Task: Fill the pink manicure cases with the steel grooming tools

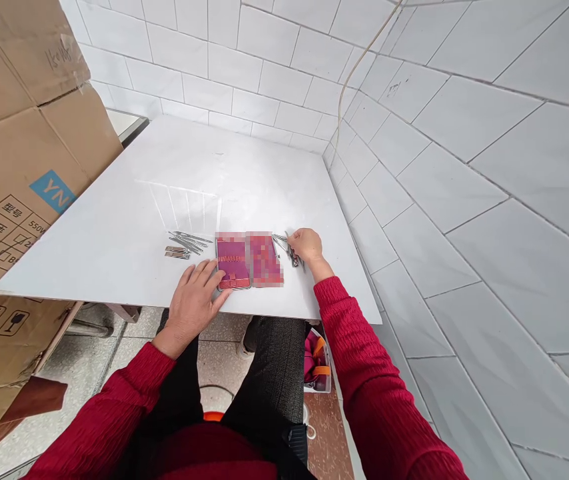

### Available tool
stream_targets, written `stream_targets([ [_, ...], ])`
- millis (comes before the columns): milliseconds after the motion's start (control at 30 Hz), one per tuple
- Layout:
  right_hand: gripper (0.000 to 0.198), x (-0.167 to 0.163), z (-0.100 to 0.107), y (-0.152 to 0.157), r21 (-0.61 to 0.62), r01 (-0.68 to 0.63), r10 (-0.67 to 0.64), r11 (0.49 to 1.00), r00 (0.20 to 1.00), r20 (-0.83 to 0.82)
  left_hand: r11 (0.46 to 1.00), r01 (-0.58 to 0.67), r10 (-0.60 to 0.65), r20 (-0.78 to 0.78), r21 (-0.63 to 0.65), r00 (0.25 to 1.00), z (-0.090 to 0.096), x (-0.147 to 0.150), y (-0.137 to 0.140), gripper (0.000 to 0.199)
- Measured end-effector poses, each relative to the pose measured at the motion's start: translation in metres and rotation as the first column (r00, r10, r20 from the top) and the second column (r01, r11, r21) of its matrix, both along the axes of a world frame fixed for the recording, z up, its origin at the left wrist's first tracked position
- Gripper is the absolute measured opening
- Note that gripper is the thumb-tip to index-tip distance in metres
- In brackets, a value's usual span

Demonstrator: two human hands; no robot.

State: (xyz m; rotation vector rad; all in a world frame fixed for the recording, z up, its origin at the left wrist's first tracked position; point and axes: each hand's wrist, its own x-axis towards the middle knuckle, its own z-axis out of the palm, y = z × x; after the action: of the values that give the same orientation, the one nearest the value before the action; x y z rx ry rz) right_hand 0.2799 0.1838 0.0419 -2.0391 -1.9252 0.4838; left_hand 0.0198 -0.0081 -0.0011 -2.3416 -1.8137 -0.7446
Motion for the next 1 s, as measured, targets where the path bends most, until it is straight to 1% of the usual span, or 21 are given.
stream_targets([
  [100,0.01,-0.005,0.003,-0.006,0.097,0.002,-0.002,0.995,1.0,0.003,1.0,-0.001,0.001,-0.007,0.0,1.0,0.0,0.0,0.0,0.038],
  [200,0.011,-0.012,0.005,-0.017,0.119,-0.09,0.103,0.989,0.989,-0.102,1.0,-0.001,0.001,-0.012,0.006,1.0,0.0,0.0,0.0,0.038],
  [300,0.017,-0.02,0.006,-0.031,0.133,-0.183,0.211,0.974,0.946,-0.246,1.0,0.002,-0.002,0.0,0.003,1.0,0.0,0.0,0.0,0.038],
  [367,0.022,-0.027,0.007,-0.041,0.126,-0.258,0.283,0.958,0.922,-0.265,1.0,0.002,-0.002,-0.003,0.002,1.0,-0.001,0.0,0.0,0.038],
  [433,0.025,-0.034,0.008,-0.049,0.068,-0.345,0.351,0.936,0.914,-0.203,1.0,-0.003,0.003,-0.014,0.008,1.0,-0.001,0.0,0.0,0.039],
  [500,0.026,-0.041,0.01,-0.056,-0.003,-0.379,0.377,0.925,0.922,-0.093,1.0,-0.005,0.006,-0.021,0.016,1.0,-0.001,0.0,0.0,0.038],
  [600,0.027,-0.052,0.018,-0.064,-0.049,-0.352,0.355,0.935,0.931,0.082,1.0,0.0,0.0,-0.02,0.018,1.0,-0.002,-0.001,0.001,0.038],
  [733,0.03,-0.062,0.028,-0.07,-0.094,-0.335,0.348,0.938,0.903,0.253,1.0,0.0,0.0,-0.023,0.025,1.0,-0.002,-0.001,0.001,0.038],
  [867,0.03,-0.063,0.028,-0.073,-0.104,-0.3,0.318,0.948,0.895,0.312,0.999,0.003,-0.002,-0.022,0.039,1.0,-0.004,-0.002,0.001,0.037],
  [1000,0.028,-0.062,0.024,-0.076,-0.141,-0.302,0.333,0.943,0.885,0.326,0.999,0.004,-0.003,-0.026,0.045,1.0,-0.005,-0.001,0.001,0.038],
])
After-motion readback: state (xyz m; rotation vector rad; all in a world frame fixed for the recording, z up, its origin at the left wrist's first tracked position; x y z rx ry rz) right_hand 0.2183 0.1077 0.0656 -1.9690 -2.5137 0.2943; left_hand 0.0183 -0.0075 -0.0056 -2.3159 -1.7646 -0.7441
